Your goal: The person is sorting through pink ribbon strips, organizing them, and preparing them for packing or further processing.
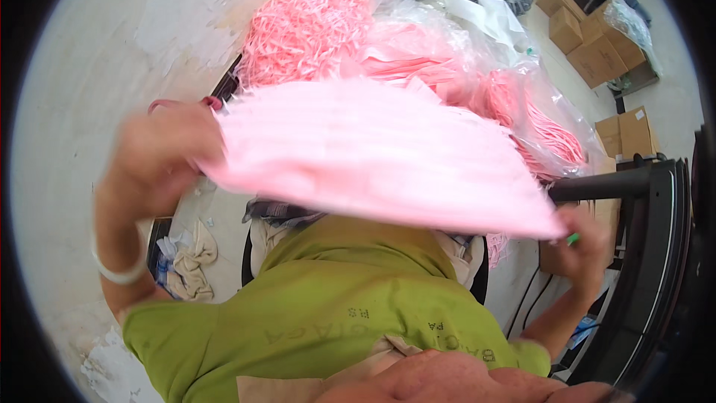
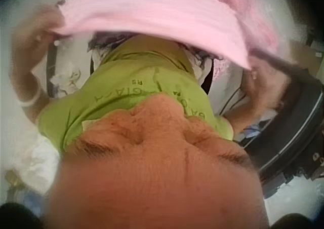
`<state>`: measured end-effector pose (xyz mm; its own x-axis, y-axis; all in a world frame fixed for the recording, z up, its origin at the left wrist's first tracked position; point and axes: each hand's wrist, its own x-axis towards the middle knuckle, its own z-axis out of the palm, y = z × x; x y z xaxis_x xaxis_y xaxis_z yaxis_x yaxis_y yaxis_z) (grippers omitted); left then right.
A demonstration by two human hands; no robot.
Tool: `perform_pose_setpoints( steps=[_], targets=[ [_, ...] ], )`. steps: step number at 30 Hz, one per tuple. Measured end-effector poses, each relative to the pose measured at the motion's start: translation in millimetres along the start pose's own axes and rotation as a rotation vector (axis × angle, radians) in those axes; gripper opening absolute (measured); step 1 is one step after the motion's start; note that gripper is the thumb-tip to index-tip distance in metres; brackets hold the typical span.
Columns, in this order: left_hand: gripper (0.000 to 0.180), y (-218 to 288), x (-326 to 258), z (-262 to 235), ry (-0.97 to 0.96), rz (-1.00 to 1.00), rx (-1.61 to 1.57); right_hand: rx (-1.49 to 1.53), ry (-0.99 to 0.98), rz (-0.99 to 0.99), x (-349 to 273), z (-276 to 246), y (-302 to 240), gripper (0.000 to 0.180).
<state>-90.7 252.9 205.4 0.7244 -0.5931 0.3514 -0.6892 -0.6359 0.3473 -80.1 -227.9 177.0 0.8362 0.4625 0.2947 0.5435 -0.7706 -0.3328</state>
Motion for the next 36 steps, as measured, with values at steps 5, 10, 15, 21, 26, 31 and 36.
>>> perform_pose_setpoints(
  steps=[5, 10, 15, 21, 26, 31, 36],
  targets=[
    [0.018, -1.2, -91.3, 112.5, -0.236, -0.305, -0.138, 0.039, -0.600, 0.098, -55.0, 103.0, 19.6, 0.017],
    [0.032, 8.5, -101.3, 116.5, -0.298, -0.360, -0.255, 0.315, -0.783, 0.313, -39.7, 103.2, 19.3, 0.030],
    [0.023, -8.8, -87.5, 90.3, -0.445, -0.545, -0.239, 0.266, -0.890, 0.393, -47.9, 81.6, 40.7, 0.030],
    [0.017, -78.9, 33.7, 84.6, -0.123, -0.456, -0.300, 0.804, 0.052, 0.566, 20.3, 54.8, 26.5, 0.018],
    [0.033, -182.3, 125.2, 181.3, -0.283, -0.372, -0.460, 0.904, 0.104, 0.063, 126.1, 99.4, -17.0, 0.026],
    [0.064, -167.0, 156.1, 201.4, -0.866, -0.613, -0.190, 1.027, -0.187, 0.138, 195.0, 133.5, -32.6, 0.032],
    [0.059, -186.6, 144.4, 200.1, -0.894, -0.615, -0.384, 1.207, -0.262, 0.183, 251.2, 158.5, -29.0, 0.025]
  ],
)
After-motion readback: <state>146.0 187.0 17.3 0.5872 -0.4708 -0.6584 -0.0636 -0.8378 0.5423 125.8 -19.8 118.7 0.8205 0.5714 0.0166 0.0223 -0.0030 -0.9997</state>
